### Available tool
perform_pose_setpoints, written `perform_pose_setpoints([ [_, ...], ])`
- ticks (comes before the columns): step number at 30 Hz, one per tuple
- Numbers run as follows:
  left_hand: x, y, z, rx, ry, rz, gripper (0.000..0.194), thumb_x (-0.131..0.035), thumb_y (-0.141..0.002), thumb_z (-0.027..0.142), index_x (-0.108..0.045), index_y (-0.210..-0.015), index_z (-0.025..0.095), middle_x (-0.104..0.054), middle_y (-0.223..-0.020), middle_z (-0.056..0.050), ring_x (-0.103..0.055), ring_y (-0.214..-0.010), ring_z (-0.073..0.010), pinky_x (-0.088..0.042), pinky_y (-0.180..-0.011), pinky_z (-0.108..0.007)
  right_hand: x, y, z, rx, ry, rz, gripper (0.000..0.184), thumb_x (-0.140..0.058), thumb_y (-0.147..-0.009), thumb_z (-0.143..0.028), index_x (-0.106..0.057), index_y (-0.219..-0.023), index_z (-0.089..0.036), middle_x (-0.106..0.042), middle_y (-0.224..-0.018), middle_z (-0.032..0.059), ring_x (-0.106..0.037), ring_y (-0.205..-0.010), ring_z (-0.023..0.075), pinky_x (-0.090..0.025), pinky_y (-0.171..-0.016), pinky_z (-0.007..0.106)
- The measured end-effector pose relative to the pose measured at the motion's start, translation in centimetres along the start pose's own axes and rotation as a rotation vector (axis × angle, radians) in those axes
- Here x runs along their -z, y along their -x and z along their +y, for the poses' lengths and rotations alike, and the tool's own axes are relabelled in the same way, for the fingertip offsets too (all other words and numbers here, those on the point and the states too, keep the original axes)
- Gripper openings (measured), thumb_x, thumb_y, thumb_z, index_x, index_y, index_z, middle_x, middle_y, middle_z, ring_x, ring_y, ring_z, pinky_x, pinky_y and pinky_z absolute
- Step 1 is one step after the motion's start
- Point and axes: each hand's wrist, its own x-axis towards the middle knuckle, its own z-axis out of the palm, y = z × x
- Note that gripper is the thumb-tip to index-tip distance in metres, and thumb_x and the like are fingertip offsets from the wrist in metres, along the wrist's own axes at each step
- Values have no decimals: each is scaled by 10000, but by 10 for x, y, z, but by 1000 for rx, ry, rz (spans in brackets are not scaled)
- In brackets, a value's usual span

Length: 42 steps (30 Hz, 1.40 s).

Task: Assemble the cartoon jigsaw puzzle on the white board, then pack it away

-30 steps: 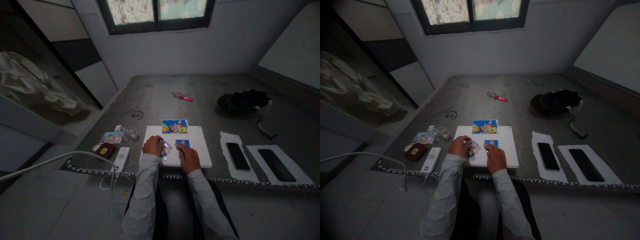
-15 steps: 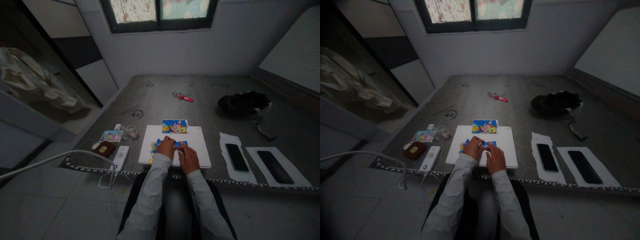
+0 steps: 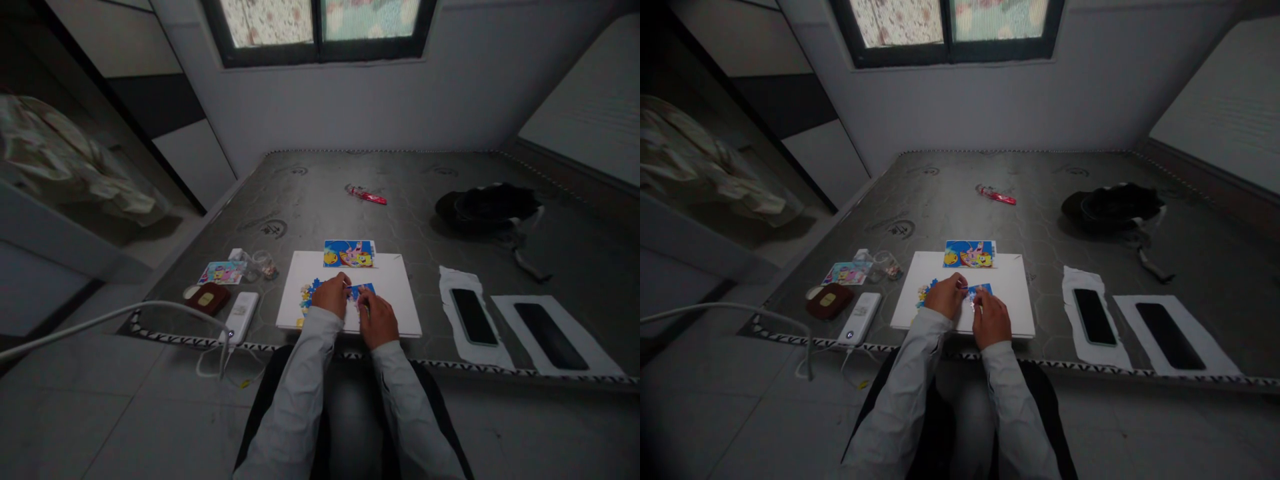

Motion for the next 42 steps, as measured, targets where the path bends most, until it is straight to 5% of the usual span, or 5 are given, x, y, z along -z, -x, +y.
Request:
perform_pose_setpoints([
  [4, 7, 2, -4, 0, 22, 39, 211, -611, -860, 246, -612, -1064, 301, -736, -957, 35, -667, -885, -149, -441, -722, -248, 2, -1, -2, -10, 0, -4, 230, -459, -878, -134, -580, -1061, -202, -673, -1194, 69, -580, -1162, 200, -407, -1009, 376],
  [11, 8, 4, -2, -5, -45, -150, 318, -668, -811, 259, -629, -1126, 279, -722, -1005, -10, -654, -972, -187, -469, -834, -291, 2, -1, -3, -17, 5, -1, 166, -452, -883, -157, -563, -991, -217, -667, -1208, 60, -592, -1139, 202, -415, -994, 378],
  [21, 0, 6, 3, 17, -133, -127, 226, -673, -813, 325, -657, -1018, 231, -631, -1134, -62, -631, -1019, -220, -481, -864, -327, 2, -1, -2, -14, 14, 4, 195, -433, -895, -166, -578, -1017, -209, -666, -1203, 70, -586, -1146, 200, -407, -993, 368],
  [34, -1, 4, 6, -16, -23, -121, 180, -615, -826, 209, -659, -1000, 212, -717, -1005, -54, -657, -975, -207, -480, -836, -305, 1, -1, -2, 2, 24, 24, 182, -453, -894, -161, -587, -1011, -197, -676, -1174, 87, -597, -1135, 206, -425, -986, 375],
  [42, 15, 5, -4, 62, -97, -47, 168, -588, -851, 267, -707, -970, 271, -684, -1008, -50, -642, -960, -205, -474, -798, -297, 3, -1, -5, -14, 11, 6, 182, -466, -879, -143, -576, -1006, -211, -671, -1196, 58, -595, -1137, 195, -416, -994, 370],
])
